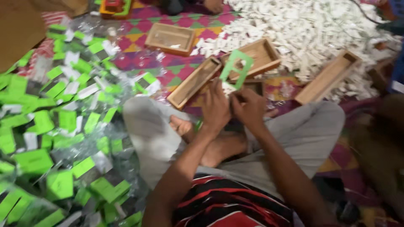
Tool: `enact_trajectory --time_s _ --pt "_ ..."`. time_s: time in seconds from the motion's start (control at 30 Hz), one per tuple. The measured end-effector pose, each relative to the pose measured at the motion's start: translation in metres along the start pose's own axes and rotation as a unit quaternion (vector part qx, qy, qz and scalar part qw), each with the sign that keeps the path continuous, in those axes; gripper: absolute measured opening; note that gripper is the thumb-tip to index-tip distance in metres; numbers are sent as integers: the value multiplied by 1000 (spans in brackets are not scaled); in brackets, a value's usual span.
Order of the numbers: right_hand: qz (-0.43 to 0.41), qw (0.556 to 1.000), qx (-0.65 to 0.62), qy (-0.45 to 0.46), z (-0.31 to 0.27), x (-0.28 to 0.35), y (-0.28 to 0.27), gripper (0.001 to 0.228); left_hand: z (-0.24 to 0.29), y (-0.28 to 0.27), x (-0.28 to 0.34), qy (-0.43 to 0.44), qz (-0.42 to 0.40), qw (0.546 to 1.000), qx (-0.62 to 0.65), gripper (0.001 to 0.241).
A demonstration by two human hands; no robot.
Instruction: The person sits on the floor and assembles a green power strip by inserting white socket modules into the frame. They handle the components by hand, aligning and pressing each socket into place, and occasionally flip the strip to check the fit.
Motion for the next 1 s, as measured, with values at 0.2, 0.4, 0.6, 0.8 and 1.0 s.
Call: enact_trajectory --time_s 0.2,0.4,0.6,0.8,1.0 --pt "9 997 -43 61 15 6 4 10 -5 1 1 -37 -41 997 55 63" --pt "16 980 -125 154 35 10 3 12 19 -9 -7 31 0 1000 1 61" --pt "-4 876 -340 342 97 17 35 37 24 -19 -12 84 41 996 4 56" --pt "-167 946 -62 271 154 22 39 39 16 -25 -12 80 32 992 87 34" --pt "-310 898 262 172 196 52 65 20 5 -28 -15 80 30 988 131 32"
Point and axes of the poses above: each hand's wrist, its own x-axis away from the middle knuckle, its own y-axis out of the palm, z = x × y, the point moved 6 cm from there along -x, towards the middle knuckle
